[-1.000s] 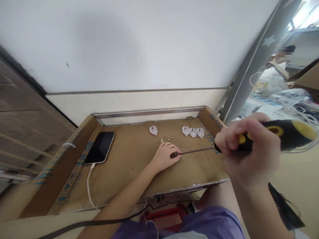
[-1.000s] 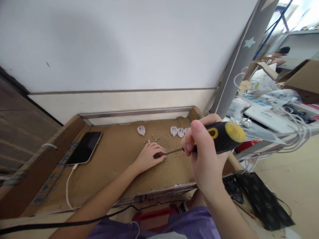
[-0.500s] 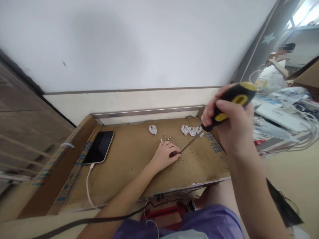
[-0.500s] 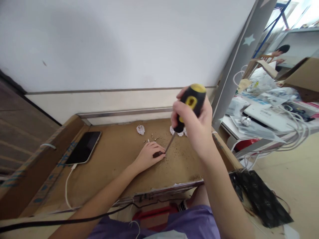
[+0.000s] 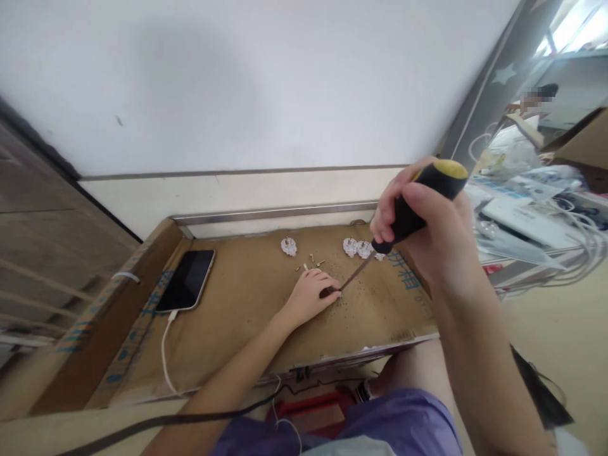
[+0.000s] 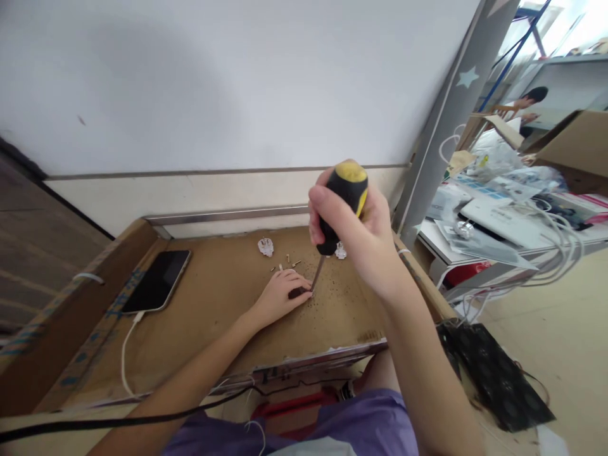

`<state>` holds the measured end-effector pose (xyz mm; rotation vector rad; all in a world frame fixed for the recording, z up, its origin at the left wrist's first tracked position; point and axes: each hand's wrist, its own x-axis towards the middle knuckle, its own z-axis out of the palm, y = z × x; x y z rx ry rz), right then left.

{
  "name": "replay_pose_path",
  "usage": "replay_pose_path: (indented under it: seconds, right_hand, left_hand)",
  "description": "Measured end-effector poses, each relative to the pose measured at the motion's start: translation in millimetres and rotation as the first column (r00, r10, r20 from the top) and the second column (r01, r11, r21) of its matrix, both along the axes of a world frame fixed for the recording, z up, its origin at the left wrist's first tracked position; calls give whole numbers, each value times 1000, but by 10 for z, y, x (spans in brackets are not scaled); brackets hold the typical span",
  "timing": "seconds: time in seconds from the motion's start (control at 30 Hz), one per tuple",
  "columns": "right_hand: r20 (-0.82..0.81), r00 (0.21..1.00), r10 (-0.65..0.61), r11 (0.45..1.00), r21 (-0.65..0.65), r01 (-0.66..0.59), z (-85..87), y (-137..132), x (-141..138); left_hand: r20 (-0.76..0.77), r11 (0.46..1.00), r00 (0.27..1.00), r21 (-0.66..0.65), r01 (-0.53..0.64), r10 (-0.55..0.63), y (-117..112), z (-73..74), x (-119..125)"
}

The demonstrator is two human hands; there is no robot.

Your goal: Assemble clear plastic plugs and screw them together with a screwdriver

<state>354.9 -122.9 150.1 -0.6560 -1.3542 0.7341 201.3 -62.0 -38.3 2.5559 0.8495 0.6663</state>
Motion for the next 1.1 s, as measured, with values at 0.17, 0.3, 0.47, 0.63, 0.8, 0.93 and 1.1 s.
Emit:
replay_pose_path:
  seconds: [0.17,0.3,0.47,0.63,0.8,0.93,1.1]
  right_hand:
    - [-94,981,172,980,-84,-180,54,26,138]
    - [-45,993,110,985,-130,-115,48,88,223]
    - [17,945,-327,944,37,327,-54,45,147]
    - [-147,971,-187,977,80,200,-86,-33,90]
    - [-193,977,-88,995,28,95,-37,-84,139]
    - [-125,992,-18,1000,-17,16,-15,-67,200]
    - [277,920,-277,956,-18,293,68,-84,402]
  left_hand:
    - [2,1000,1000,2,4,-4,11,-8,-2]
    - [0,1000,1000,-5,1,-1,18,-3,0]
    - [-19,1000,1000,-29,-10,9,5,19,-2]
    - [-12,999,1000,-36,-2,2,-6,34,7]
    - [-12,999,1000,-35,0,0,6,19,11]
    - [-4,1000,1000,-30,4,-5,17,7,3]
    - [17,999,1000,-36,2,-2,26,-4,3]
